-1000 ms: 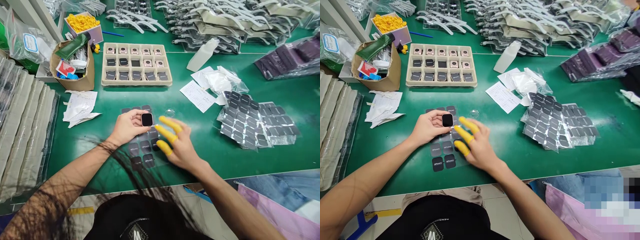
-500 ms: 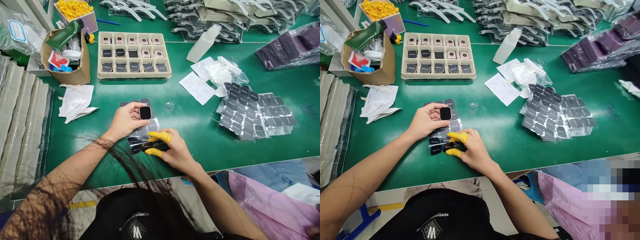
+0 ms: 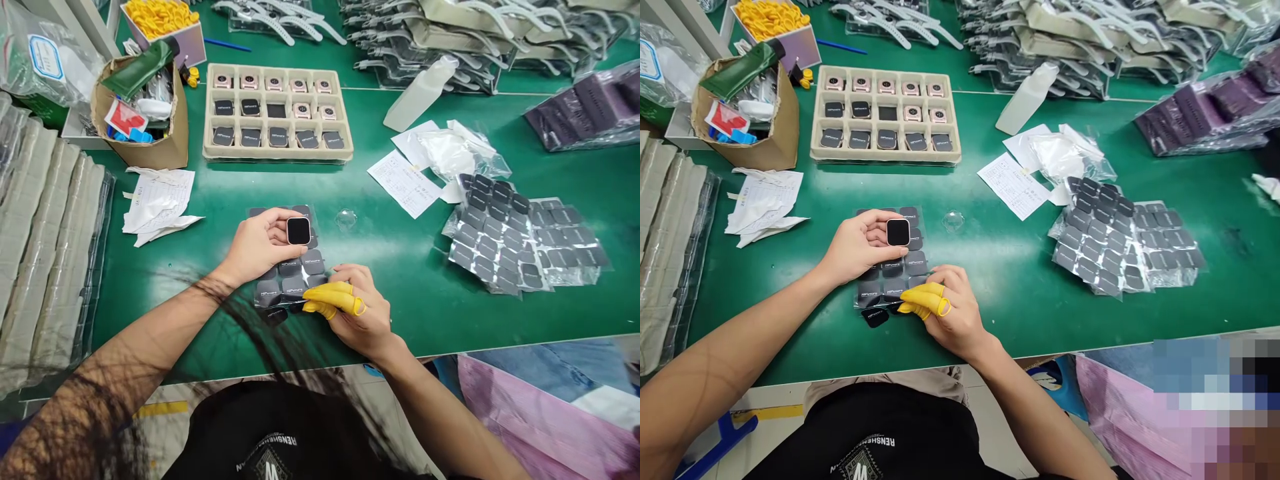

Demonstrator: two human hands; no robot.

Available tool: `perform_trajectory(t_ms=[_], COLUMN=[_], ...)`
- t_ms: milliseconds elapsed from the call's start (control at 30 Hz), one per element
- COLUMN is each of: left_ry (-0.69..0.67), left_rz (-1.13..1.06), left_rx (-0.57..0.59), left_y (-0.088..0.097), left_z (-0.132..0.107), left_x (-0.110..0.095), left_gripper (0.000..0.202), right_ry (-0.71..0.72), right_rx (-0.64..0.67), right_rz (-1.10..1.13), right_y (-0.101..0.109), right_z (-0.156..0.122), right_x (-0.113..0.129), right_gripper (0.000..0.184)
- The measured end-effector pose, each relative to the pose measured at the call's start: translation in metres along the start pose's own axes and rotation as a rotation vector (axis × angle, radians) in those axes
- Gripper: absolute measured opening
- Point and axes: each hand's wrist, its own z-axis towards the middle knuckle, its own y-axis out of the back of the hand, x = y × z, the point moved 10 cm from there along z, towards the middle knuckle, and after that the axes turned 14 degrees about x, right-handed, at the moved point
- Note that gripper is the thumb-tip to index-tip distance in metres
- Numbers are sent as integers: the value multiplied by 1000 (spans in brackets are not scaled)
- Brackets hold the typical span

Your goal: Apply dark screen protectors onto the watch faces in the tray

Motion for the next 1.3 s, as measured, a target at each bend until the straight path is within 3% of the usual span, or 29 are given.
perform_trajectory(t_ms=[100,367,633,767,833,900,1000,1167,1300], left_ry=[-12,-6,-15,-11,-10,-7,-7,-3,-10], left_rz=[1,1,-4,-4,9,21,26,34,35], left_rx=[4,-2,10,13,12,18,22,28,31], left_y=[0,-1,-1,-2,-2,-3,-4,-4,-4], left_z=[0,0,0,0,0,0,0,0,0], left_x=[0,-2,-1,-2,-2,-2,-2,-1,0], left_gripper=[59,61,60,58,57,57,57,59,60], right_ry=[-3,-8,25,-53,-101,-138,-188,-290,-259], right_rx=[-21,-27,-53,108,278,365,278,120,60], right_rz=[-19,-111,-259,-173,-102,-55,-32,-97,-22], right_y=[0,2,7,-3,-17,-24,-18,-10,-10], right_z=[1,14,6,1,-3,-10,-14,-8,-1], right_x=[2,14,29,14,5,-1,-6,-10,-9], right_gripper=[58,51,38,24,39,61,70,52,49])
